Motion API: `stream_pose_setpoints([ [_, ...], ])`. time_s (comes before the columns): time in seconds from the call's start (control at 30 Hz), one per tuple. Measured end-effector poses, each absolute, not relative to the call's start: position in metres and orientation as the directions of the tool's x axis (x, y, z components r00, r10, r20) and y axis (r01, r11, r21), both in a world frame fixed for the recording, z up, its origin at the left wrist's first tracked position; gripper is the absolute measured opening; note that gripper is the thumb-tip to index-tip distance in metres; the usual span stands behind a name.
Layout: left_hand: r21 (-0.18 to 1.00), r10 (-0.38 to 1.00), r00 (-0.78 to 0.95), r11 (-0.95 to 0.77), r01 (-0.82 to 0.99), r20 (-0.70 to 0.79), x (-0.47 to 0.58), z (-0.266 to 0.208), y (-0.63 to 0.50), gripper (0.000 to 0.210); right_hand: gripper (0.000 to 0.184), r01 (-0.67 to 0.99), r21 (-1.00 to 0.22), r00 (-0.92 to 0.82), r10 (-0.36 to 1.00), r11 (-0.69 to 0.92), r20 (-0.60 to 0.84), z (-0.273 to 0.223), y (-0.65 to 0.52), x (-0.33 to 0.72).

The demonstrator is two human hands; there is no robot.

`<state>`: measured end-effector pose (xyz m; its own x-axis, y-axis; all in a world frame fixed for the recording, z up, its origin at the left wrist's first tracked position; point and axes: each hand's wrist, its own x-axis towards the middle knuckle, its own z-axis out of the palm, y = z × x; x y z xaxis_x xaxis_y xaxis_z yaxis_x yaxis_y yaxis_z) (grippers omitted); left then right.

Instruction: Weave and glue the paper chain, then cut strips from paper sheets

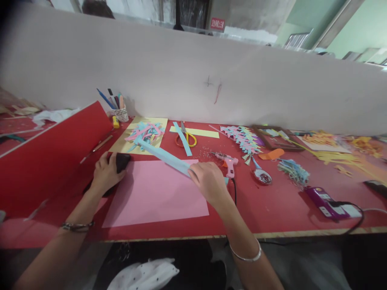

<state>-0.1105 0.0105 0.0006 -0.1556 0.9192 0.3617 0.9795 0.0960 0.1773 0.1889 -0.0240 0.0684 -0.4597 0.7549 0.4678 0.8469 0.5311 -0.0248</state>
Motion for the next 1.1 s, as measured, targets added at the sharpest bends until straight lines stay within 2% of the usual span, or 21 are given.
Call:
stream_pose_setpoints([
  [0.1,0.098,0.772,0.091,-0.194,0.976,0.629,-0.091,0.018,-0.003,0.034,0.027,0.822,0.061,-0.536,0.733,0.566,0.418,0.065,-0.029,0.18],
  [0.13,0.072,0.68,0.172,-0.315,0.946,0.713,-0.083,0.025,-0.009,0.024,0.028,0.808,0.092,-0.568,0.727,0.582,0.386,0.063,-0.031,0.176],
  [0.2,0.016,0.497,0.232,-0.445,0.895,0.836,-0.065,0.036,-0.018,0.013,0.029,0.768,0.141,-0.63,0.7,0.624,0.335,0.06,-0.034,0.168],
  [0.3,-0.12,0.389,0.467,-0.653,0.748,0.794,-0.041,0.047,-0.026,0.012,0.03,0.713,0.139,-0.684,0.64,0.687,0.349,0.059,-0.037,0.159],
  [0.4,-0.163,0.333,0.605,-0.769,0.618,0.723,-0.025,0.052,-0.027,0.014,0.035,0.679,0.081,-0.695,0.603,0.73,0.392,0.064,-0.037,0.156],
  [0.63,-0.251,0.264,0.678,-0.789,0.561,0.686,-0.018,0.056,-0.029,0.028,0.051,0.599,-0.082,-0.735,0.588,0.796,0.339,0.076,-0.035,0.161],
  [0.83,-0.305,0.302,0.716,-0.752,0.585,0.63,-0.036,0.062,-0.034,0.029,0.048,0.544,-0.288,-0.749,0.61,0.788,0.258,0.083,-0.035,0.172],
  [1.1,-0.383,0.341,0.699,-0.647,0.659,0.628,-0.096,0.064,-0.023,0.03,0.045,0.597,-0.383,-0.693,0.693,0.705,0.197,0.101,-0.027,0.205],
])
